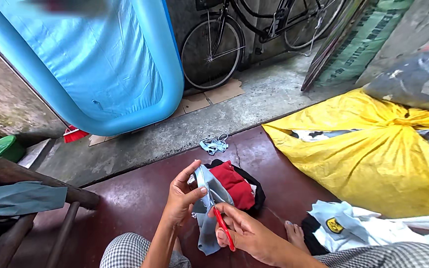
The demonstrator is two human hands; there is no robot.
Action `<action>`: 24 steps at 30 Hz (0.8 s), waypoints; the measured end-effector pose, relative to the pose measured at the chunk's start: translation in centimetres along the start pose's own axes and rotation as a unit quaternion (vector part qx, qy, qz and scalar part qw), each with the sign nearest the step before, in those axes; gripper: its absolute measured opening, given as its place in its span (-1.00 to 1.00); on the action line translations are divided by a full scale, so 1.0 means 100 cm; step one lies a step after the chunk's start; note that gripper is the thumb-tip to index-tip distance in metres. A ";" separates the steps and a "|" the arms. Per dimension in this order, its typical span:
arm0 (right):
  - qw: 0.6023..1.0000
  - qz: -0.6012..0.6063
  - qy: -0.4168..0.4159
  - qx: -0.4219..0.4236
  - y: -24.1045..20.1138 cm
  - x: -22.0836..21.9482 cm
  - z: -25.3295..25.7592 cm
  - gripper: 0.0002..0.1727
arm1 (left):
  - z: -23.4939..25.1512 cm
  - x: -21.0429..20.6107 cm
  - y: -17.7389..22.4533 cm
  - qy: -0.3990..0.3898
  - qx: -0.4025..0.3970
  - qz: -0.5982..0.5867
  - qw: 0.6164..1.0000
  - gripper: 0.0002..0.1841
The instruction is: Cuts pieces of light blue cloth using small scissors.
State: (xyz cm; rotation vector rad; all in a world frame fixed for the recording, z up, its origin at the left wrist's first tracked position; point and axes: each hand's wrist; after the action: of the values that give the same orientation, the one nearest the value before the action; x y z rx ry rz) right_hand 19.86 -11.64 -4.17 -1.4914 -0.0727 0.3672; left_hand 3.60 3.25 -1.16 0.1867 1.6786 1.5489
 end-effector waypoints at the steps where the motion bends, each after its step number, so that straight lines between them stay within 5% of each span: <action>1: 1.000 0.003 0.002 0.002 0.000 0.000 0.000 -0.44 | 0.000 0.000 0.000 0.000 0.000 0.003 1.000 -0.20; 8: 0.999 0.005 0.028 -0.034 -0.009 0.001 0.000 -0.59 | -0.002 0.000 0.000 -0.016 -0.015 0.040 0.999 -0.22; 24: 0.988 -0.136 0.069 0.022 -0.001 0.005 0.002 -0.43 | -0.005 -0.009 -0.006 -0.010 -0.035 0.052 0.998 -0.16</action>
State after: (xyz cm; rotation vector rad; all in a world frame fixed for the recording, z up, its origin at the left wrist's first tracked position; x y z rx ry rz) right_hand 20.26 -11.32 -4.13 -1.4378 -0.1548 0.0444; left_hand 4.11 2.25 -1.37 0.2561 1.6176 1.6759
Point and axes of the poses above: each hand's wrist, its own z-axis towards the middle knuckle, its own x-axis out of the back of the hand, y = z × x, and after that the axes turned 1 degree about -z, right-handed
